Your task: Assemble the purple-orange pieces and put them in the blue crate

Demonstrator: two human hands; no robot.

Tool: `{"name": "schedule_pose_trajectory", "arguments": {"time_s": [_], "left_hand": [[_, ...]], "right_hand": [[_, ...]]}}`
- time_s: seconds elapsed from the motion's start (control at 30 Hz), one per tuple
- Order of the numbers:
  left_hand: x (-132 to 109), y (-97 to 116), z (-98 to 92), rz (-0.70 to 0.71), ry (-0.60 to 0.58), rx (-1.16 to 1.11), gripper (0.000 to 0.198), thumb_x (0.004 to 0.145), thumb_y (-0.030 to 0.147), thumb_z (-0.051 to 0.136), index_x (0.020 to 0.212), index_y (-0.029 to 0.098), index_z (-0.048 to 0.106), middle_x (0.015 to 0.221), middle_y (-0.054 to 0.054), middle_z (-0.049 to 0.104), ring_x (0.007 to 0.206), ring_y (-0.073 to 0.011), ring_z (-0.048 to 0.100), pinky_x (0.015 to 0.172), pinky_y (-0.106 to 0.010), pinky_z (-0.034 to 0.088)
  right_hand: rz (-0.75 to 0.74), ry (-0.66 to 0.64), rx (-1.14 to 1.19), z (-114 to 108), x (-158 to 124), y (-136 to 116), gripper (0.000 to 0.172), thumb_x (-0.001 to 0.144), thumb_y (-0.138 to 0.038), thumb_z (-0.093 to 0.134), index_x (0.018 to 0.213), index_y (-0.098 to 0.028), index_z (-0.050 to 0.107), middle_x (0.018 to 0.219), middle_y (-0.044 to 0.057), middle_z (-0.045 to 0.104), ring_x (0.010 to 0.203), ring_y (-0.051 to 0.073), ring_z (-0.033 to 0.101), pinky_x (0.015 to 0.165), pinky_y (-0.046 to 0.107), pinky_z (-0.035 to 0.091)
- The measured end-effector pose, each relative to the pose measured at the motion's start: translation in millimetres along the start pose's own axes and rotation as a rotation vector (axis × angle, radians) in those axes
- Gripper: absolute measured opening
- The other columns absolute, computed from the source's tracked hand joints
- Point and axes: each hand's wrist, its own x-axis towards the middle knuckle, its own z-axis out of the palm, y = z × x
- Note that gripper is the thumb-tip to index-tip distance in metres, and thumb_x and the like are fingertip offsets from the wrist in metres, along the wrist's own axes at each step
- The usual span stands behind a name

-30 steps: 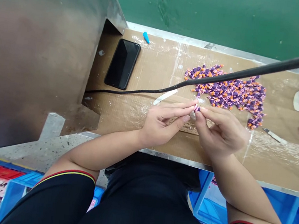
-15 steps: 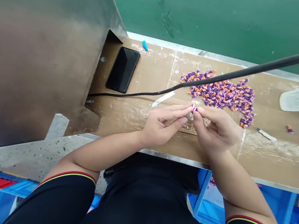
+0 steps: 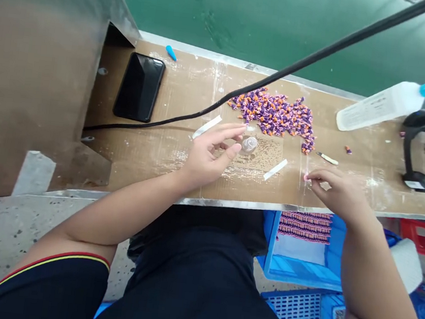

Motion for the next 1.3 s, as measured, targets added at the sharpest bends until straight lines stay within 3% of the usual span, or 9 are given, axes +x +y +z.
{"name": "schedule_pose_trajectory", "arguments": {"time_s": [0.13,0.3,0.5,0.6,0.7,0.8,0.9,1.1,1.3], "left_hand": [[1,-1,-0.9,0.017,-0.016,0.040,0.029,0.108,0.036,0.072,0.134,0.026,0.081,0.133,-0.011,0.080,0.103,-0.0165,0.080,0.077,-0.026,0.068],[3,-6,-6.0,-0.030,0.019,0.087,0.034,0.107,0.052,0.072,0.127,0.026,0.083,0.131,-0.011,0.078,0.100,-0.0175,0.079,0.076,-0.029,0.068],[6,-17,-10.8,0.045,0.097,0.134,0.030,0.106,0.054,0.076,0.122,0.029,0.084,0.123,-0.007,0.078,0.094,-0.0139,0.078,0.068,-0.025,0.066],[9,-17,-13.3,0.106,0.114,0.110,0.024,0.105,0.046,0.080,0.121,0.029,0.086,0.120,-0.006,0.078,0.089,-0.0120,0.079,0.062,-0.022,0.066],[12,-11,-14.4,0.139,0.098,0.113,0.025,0.104,0.044,0.082,0.121,0.027,0.086,0.119,-0.007,0.079,0.087,-0.0123,0.080,0.060,-0.022,0.066],[15,-5,-13.9,0.185,0.089,0.129,0.026,0.102,0.044,0.082,0.120,0.025,0.086,0.117,-0.006,0.079,0.086,-0.0127,0.079,0.059,-0.023,0.065],[15,-3,-12.7,0.176,0.083,0.166,0.028,0.100,0.047,0.083,0.118,0.026,0.086,0.117,-0.005,0.078,0.084,-0.0133,0.077,0.059,-0.026,0.065],[14,-7,-11.1,0.164,0.098,0.161,0.018,0.098,0.041,0.088,0.113,0.032,0.088,0.117,-0.002,0.081,0.081,-0.0131,0.077,0.054,-0.027,0.061],[15,-9,-12.3,0.098,0.101,0.166,0.025,0.096,0.051,0.087,0.113,0.031,0.088,0.117,-0.002,0.079,0.082,-0.0132,0.074,0.056,-0.029,0.057]], "right_hand": [[-0.014,-0.062,-0.028,13,-17,3,0.020,0.099,-0.018,0.062,0.096,-0.027,0.080,0.103,0.007,0.086,0.091,0.025,0.083,0.079,0.037,0.066],[0.134,0.073,0.075,22,-25,-3,0.035,0.095,-0.023,0.067,0.128,-0.025,0.079,0.128,0.013,0.084,0.110,0.028,0.083,0.090,0.044,0.070],[0.345,0.177,0.246,36,-36,-15,0.019,0.097,-0.043,0.075,0.101,-0.026,0.083,0.129,0.014,0.084,0.118,0.032,0.081,0.092,0.049,0.070],[0.561,0.427,0.358,37,-74,-10,0.026,0.097,-0.052,0.078,0.102,-0.027,0.081,0.115,0.010,0.086,0.103,0.026,0.083,0.089,0.043,0.070],[0.892,0.662,0.348,46,-138,-8,0.042,0.097,-0.066,0.072,0.107,-0.025,0.076,0.100,0.009,0.085,0.090,0.026,0.083,0.084,0.042,0.069],[1.205,0.421,0.286,74,-196,-20,0.051,0.097,-0.071,0.062,0.102,-0.022,0.074,0.090,0.012,0.084,0.084,0.028,0.082,0.078,0.042,0.068],[1.310,0.126,0.330,110,-228,-40,0.039,0.097,-0.059,0.068,0.090,-0.022,0.077,0.075,0.009,0.080,0.072,0.027,0.080,0.071,0.039,0.066],[1.323,-0.347,0.308,145,-243,-56,0.017,0.103,-0.034,0.078,0.101,-0.017,0.080,0.092,0.007,0.084,0.089,0.022,0.080,0.095,0.041,0.064],[1.258,-0.576,0.262,145,-239,-53,0.019,0.109,-0.035,0.075,0.113,-0.016,0.079,0.107,0.006,0.082,0.105,0.022,0.079,0.107,0.047,0.062]]}}
